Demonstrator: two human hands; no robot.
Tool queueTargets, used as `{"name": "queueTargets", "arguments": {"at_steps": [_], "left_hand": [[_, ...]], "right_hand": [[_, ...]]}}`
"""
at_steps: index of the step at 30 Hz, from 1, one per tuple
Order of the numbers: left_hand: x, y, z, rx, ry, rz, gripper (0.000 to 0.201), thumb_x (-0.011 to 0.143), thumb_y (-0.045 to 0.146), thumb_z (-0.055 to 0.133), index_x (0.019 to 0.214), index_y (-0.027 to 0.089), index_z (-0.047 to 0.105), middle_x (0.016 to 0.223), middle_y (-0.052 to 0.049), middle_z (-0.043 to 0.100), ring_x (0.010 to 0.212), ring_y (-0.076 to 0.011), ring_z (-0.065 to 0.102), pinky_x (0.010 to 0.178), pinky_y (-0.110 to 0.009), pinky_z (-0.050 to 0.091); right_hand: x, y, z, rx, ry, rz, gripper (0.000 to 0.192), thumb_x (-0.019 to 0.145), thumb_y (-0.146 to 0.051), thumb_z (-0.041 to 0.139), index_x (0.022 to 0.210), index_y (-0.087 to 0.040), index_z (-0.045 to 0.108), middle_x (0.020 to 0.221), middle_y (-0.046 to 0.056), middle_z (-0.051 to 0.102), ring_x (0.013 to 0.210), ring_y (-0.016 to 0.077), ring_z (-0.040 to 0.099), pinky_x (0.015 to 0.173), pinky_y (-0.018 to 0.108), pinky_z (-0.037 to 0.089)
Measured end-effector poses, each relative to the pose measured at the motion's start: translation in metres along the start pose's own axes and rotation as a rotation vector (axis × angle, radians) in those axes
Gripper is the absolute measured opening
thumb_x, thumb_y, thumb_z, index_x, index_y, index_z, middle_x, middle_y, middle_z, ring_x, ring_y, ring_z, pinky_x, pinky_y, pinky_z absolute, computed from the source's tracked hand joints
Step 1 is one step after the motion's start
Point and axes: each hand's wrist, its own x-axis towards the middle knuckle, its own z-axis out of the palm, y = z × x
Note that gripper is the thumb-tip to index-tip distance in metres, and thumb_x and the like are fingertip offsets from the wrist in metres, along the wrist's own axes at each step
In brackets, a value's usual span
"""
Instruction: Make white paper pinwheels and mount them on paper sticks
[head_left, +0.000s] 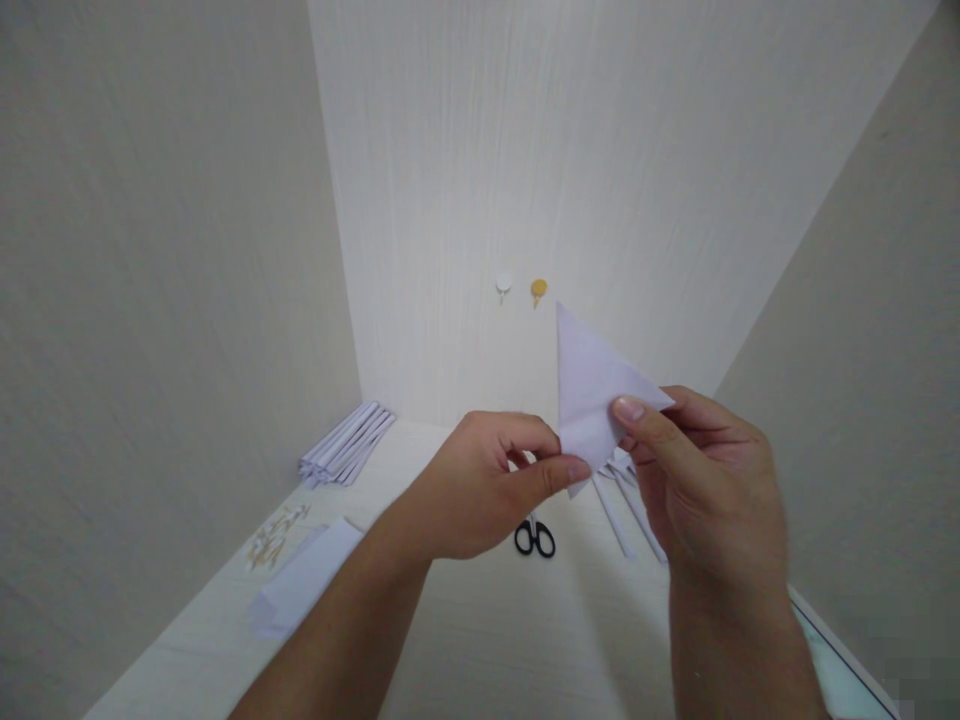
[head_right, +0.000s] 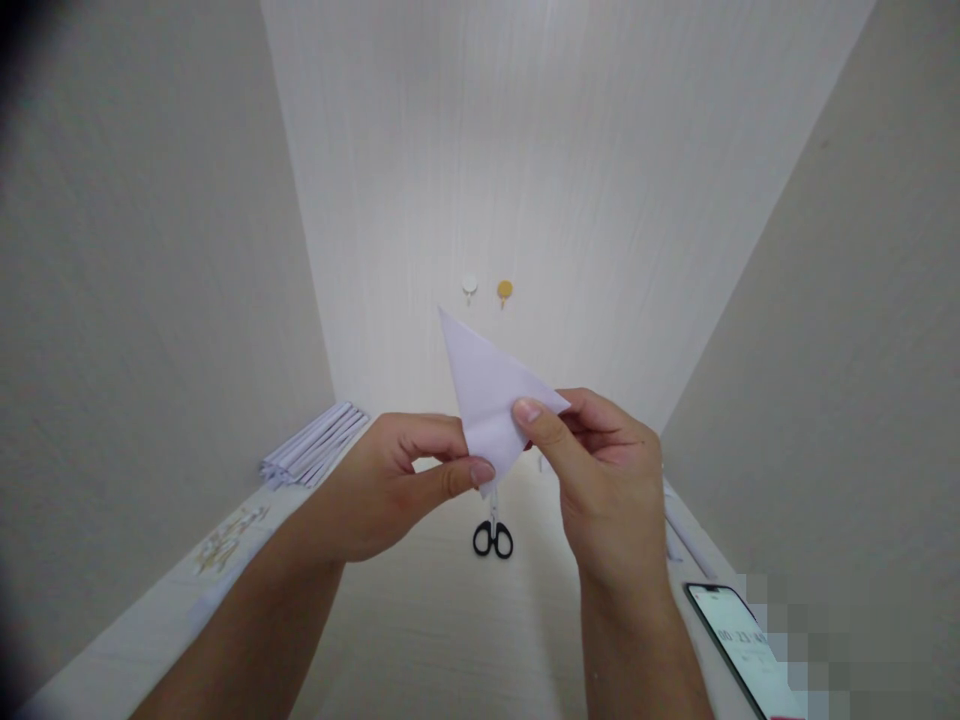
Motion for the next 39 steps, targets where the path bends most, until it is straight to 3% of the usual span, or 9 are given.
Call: {"name": "queueTargets", "arguments": {"at_steps": [11,14,18,23,26,28,32,39], "left_hand": [[0.0,-0.002,-0.001,0.071,0.017,0.024,0.025,0.091,0.026,0.069,0.069,0.016,0.062,0.065,0.004,0.054,0.062,-0.0093,0.047,0.06,-0.022,0.04],[0.0,-0.004,-0.003,0.056,0.046,0.023,0.02,0.09,0.027,0.071,0.073,0.015,0.068,0.069,0.003,0.06,0.062,-0.0087,0.049,0.059,-0.021,0.04],[0.0,-0.009,-0.005,-0.03,0.199,0.034,0.018,0.082,0.032,0.082,0.09,0.016,0.078,0.067,0.003,0.062,0.059,-0.0091,0.048,0.054,-0.021,0.039],[0.001,-0.01,-0.004,-0.138,0.324,0.132,0.017,0.086,0.03,0.078,0.075,0.016,0.076,0.065,0.001,0.065,0.058,-0.0082,0.05,0.052,-0.019,0.039],[0.002,-0.009,-0.004,-0.118,0.327,0.156,0.018,0.085,0.026,0.079,0.07,0.016,0.075,0.06,0.002,0.063,0.054,-0.0072,0.049,0.048,-0.018,0.038],[0.003,-0.01,-0.004,-0.12,0.352,0.155,0.008,0.081,0.024,0.082,0.078,0.017,0.08,0.06,0.002,0.066,0.053,-0.0075,0.051,0.047,-0.018,0.04],[0.002,-0.012,-0.004,-0.207,0.384,0.176,0.012,0.081,0.022,0.083,0.092,0.018,0.083,0.059,0.001,0.069,0.05,-0.0091,0.058,0.047,-0.019,0.047],[0.0,-0.013,-0.006,-0.202,0.37,0.274,0.011,0.081,0.014,0.083,0.088,0.022,0.085,0.085,-0.003,0.083,0.078,-0.0145,0.077,0.073,-0.021,0.062]], "right_hand": [[0.002,0.003,-0.004,0.006,0.04,-0.012,0.019,0.086,-0.03,0.084,0.07,-0.024,0.076,0.065,-0.002,0.066,0.061,0.0133,0.059,0.055,0.027,0.048],[0.003,0.004,-0.007,0.012,0.006,0.019,0.012,0.087,-0.029,0.084,0.077,-0.026,0.078,0.066,-0.003,0.068,0.06,0.0128,0.059,0.056,0.027,0.049],[0.003,0.003,-0.008,-0.01,-0.074,0.054,0.009,0.085,-0.029,0.086,0.079,-0.026,0.079,0.069,-0.003,0.071,0.063,0.0117,0.063,0.06,0.024,0.05],[0.002,-0.002,-0.006,-0.072,-0.168,0.106,0.014,0.085,-0.033,0.085,0.076,-0.024,0.081,0.068,-0.001,0.073,0.062,0.0113,0.065,0.059,0.022,0.051],[0.003,-0.002,-0.007,-0.098,-0.168,0.068,0.006,0.084,-0.031,0.086,0.083,-0.025,0.083,0.07,-0.001,0.074,0.064,0.0117,0.066,0.06,0.022,0.053],[0.003,-0.002,-0.008,-0.126,-0.161,0.034,0.004,0.084,-0.029,0.086,0.085,-0.026,0.084,0.07,-0.001,0.075,0.065,0.0122,0.067,0.061,0.022,0.054],[0.004,-0.002,-0.008,-0.233,-0.181,-0.061,0.007,0.085,-0.023,0.084,0.09,-0.028,0.085,0.083,0.001,0.078,0.074,0.0142,0.069,0.066,0.025,0.055],[0.004,-0.002,-0.004,-0.234,-0.15,-0.232,0.02,0.087,-0.013,0.076,0.092,-0.03,0.084,0.108,0.003,0.077,0.105,0.0191,0.07,0.083,0.028,0.058]]}}
